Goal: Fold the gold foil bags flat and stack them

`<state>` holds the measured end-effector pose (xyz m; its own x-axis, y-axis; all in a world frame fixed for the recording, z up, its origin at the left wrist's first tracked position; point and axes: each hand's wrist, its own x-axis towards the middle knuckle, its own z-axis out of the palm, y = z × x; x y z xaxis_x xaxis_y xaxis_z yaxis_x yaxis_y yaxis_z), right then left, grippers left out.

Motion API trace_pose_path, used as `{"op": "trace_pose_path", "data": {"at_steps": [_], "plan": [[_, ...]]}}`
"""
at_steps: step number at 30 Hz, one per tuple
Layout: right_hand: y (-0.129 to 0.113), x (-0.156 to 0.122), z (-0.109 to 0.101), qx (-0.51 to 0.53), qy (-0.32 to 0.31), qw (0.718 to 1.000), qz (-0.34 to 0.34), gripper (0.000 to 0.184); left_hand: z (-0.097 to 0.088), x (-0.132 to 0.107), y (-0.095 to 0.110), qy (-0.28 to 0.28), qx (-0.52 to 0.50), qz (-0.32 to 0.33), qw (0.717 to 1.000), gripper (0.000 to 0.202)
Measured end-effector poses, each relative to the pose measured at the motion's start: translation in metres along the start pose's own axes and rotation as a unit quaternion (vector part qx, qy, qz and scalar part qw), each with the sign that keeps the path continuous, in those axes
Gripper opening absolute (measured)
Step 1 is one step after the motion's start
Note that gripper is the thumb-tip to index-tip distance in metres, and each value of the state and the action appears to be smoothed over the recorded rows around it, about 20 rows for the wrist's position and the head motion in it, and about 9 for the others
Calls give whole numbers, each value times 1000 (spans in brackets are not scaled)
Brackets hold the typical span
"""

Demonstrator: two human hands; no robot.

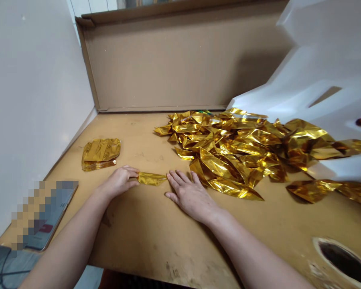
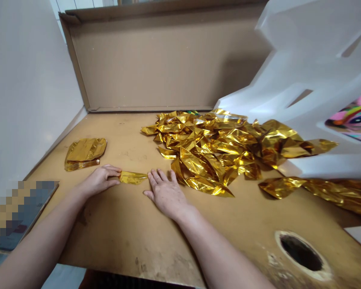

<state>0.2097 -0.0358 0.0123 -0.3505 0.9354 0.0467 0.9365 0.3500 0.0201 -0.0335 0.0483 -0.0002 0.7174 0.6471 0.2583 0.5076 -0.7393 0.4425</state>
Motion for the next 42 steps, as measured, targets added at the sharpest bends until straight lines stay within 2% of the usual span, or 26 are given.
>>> {"op": "trace_pose_path", "data": {"at_steps": [27, 42], "plan": [[5, -1, 1, -1, 0, 1000, -1, 55, 1, -1, -1, 1, -5, -9, 1000, 18], [-1, 1, -9, -24, -36, 999, 10, 57, 2, 1, 6, 16, 33, -8, 999, 13]]}}
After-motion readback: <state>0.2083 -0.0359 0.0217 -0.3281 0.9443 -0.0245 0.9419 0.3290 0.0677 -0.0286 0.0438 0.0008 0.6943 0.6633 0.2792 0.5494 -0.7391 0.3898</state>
